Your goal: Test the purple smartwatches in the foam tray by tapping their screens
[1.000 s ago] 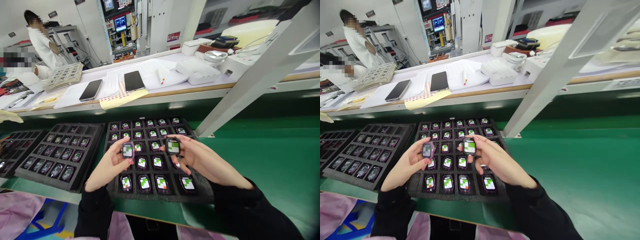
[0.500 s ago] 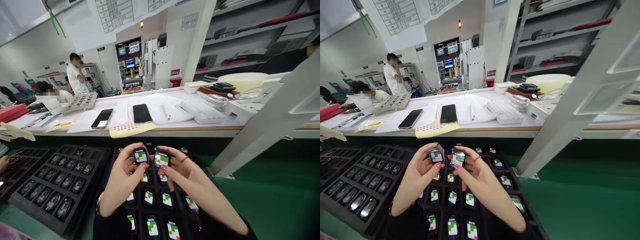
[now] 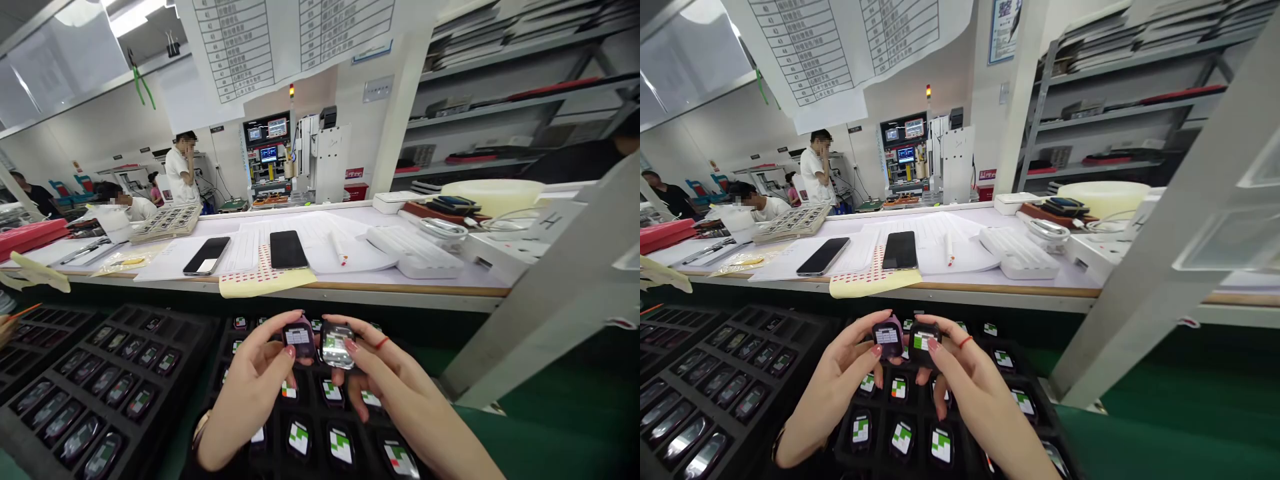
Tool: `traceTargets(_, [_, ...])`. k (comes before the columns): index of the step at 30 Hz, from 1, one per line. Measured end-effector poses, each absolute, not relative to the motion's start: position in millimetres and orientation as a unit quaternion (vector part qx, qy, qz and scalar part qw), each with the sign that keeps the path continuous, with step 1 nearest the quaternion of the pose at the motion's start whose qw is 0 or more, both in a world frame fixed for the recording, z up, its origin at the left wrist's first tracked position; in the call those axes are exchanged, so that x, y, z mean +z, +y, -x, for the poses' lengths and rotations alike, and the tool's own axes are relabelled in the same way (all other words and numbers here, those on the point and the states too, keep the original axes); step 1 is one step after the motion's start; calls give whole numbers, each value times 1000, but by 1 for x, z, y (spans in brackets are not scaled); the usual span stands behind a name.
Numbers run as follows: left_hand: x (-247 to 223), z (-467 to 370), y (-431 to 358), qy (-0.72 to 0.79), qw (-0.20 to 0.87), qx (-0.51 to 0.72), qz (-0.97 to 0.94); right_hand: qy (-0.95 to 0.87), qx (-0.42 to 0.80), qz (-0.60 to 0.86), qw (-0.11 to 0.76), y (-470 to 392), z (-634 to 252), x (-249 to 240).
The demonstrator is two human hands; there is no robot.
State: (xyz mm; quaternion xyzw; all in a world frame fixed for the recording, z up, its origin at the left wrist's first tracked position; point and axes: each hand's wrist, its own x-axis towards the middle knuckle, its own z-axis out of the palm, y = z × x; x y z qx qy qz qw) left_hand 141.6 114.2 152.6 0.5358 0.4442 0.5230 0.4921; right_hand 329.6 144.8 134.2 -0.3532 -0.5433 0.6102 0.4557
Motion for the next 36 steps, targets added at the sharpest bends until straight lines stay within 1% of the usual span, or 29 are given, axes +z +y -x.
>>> traceTargets(7, [154, -145, 111, 435, 495, 514, -549, -576, 579, 361, 450, 143, -329, 140])
traceTargets(14, [160, -144, 105, 451, 465, 534, -544, -597, 564, 360, 442, 138, -327, 137])
traceTargets(19, [158, -142, 105, 451, 463, 539, -540, -583, 542, 383, 470, 138, -321, 135])
traceTargets(21, [157, -141, 105, 442, 468, 536, -546, -575, 547, 371, 482, 139, -320, 135])
traceTargets(28, [157, -143, 103, 419, 468, 575, -524, -578, 565, 341, 481, 131, -326, 147])
traceTargets(32, [157, -143, 104, 438, 468, 549, -537, -585, 575, 341, 459, 132, -329, 144])
traceTargets(36, [158, -141, 104, 439, 460, 560, -532, -593, 584, 335, 442, 138, -332, 135])
